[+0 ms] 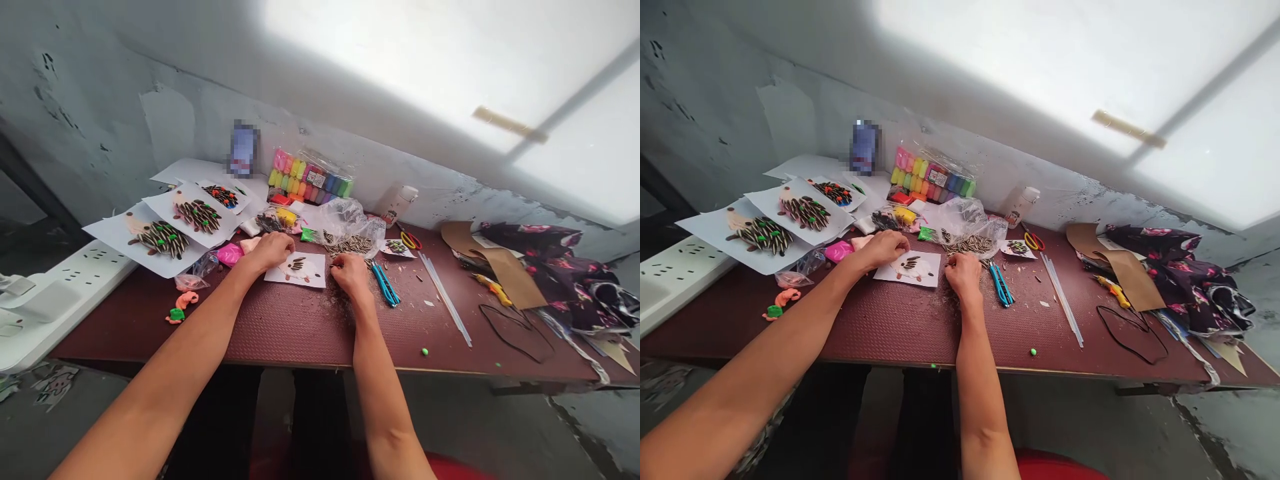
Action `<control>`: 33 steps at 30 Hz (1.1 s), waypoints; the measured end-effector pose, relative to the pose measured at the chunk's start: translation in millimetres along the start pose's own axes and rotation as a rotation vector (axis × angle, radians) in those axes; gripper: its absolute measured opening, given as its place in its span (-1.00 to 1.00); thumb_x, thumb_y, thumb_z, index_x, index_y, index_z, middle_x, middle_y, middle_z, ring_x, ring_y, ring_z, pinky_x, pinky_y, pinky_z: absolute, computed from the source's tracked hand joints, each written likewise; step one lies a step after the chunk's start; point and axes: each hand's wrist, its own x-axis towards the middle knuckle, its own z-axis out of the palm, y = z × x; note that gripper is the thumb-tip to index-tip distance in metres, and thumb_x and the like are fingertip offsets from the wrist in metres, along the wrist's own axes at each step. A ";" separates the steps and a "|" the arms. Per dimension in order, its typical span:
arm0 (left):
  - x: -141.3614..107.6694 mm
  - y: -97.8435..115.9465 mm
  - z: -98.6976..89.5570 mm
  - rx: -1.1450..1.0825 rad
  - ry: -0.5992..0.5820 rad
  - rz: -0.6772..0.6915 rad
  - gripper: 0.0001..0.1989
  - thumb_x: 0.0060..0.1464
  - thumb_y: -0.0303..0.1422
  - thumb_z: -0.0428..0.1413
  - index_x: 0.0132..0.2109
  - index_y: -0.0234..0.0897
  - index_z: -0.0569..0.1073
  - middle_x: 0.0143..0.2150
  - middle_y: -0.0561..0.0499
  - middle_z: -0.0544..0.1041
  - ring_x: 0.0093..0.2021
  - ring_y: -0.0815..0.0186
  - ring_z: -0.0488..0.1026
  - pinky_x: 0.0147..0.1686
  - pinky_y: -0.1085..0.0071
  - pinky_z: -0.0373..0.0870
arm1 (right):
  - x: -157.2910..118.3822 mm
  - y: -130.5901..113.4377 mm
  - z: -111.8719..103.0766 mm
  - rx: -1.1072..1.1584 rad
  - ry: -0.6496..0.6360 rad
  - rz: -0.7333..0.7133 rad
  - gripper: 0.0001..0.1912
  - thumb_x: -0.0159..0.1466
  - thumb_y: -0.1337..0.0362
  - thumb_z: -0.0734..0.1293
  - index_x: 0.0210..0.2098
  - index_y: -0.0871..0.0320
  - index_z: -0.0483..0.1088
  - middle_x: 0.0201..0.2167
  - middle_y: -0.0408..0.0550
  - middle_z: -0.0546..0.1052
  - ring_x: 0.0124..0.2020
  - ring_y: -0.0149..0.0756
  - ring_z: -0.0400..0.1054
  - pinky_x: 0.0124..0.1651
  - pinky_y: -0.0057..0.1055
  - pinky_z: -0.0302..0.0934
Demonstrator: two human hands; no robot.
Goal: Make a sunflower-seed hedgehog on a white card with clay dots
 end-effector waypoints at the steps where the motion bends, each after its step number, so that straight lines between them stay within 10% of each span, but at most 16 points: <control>1: 0.0 -0.4 0.4 0.001 -0.001 0.004 -0.71 0.10 -0.44 0.07 -0.14 -0.16 0.66 -0.07 -0.04 0.68 -0.04 0.19 0.57 -0.06 0.42 0.43 | 0.3 -1.6 0.9 -0.013 0.002 -0.008 -0.73 0.20 0.38 0.30 -0.21 0.15 0.63 -0.16 0.08 0.62 -0.11 -0.17 0.41 -0.06 -0.37 0.18; 8: -1.9 -0.4 -0.4 0.011 0.016 0.026 -0.69 0.08 -0.45 0.07 -0.13 -0.17 0.67 -0.10 -0.05 0.68 -0.08 0.20 0.58 -0.08 0.43 0.44 | 2.3 -2.8 8.0 0.054 0.080 -0.041 -0.75 0.26 0.42 0.27 -0.22 0.18 0.60 -0.17 0.13 0.60 -0.11 -0.14 0.40 -0.04 -0.31 0.18; 18: -5.3 3.8 -6.1 0.003 -0.011 0.011 -0.69 0.10 -0.44 0.06 -0.12 -0.20 0.67 -0.08 -0.08 0.67 -0.08 0.17 0.58 -0.07 0.41 0.44 | 5.9 -9.3 15.5 0.767 0.140 -0.121 -0.62 0.25 0.30 0.22 -0.04 0.16 0.58 -0.39 -0.15 0.57 -0.45 -0.37 0.29 -0.26 -0.46 0.20; 33: -4.9 3.1 -6.1 0.000 0.010 0.032 -0.70 0.09 -0.44 0.05 -0.15 -0.17 0.67 -0.13 -0.05 0.69 -0.14 0.21 0.59 -0.12 0.43 0.44 | 4.5 -13.2 15.7 0.879 0.127 -0.079 -0.84 0.14 0.22 0.34 -0.37 0.15 0.54 -0.51 -0.19 0.48 -0.49 -0.40 0.22 -0.35 -0.48 0.16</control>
